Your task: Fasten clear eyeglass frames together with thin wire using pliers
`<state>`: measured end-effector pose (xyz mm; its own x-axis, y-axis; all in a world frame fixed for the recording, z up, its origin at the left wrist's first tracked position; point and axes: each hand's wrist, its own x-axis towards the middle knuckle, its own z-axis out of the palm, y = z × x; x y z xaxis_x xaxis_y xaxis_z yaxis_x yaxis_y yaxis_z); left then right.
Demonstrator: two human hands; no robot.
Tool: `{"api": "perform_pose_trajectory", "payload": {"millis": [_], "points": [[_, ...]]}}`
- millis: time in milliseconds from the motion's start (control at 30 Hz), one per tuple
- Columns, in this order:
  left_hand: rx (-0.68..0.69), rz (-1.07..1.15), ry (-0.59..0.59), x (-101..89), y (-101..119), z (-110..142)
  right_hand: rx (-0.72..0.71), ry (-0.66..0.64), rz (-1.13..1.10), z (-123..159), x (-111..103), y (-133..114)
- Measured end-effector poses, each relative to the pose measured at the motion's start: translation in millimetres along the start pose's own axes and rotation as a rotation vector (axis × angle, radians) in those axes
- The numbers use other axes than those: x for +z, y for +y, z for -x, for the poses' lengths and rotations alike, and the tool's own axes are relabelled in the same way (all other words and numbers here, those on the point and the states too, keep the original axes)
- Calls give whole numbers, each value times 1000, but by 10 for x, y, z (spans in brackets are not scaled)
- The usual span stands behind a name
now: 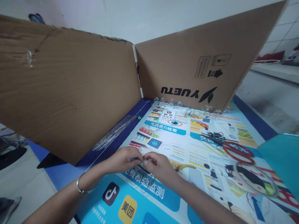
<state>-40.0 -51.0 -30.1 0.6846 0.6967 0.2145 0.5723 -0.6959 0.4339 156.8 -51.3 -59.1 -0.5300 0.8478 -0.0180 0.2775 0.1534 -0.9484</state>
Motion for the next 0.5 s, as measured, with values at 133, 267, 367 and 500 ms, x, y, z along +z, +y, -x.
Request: {"api": "perform_pose_trajectory", "payload": {"millis": [133,267,367,500], "points": [[11,-29,25,59,-7,-7,-22,-15,13,18,-13,-20],[14,-35,36,116,-17,-6,-28,12,36,7,12,-6],[6,-26,21,102,-10,1,-11,19,27,-1,28,3],[38,88,-1,-37,20,42,-4,21,4,2,33,7]]}}
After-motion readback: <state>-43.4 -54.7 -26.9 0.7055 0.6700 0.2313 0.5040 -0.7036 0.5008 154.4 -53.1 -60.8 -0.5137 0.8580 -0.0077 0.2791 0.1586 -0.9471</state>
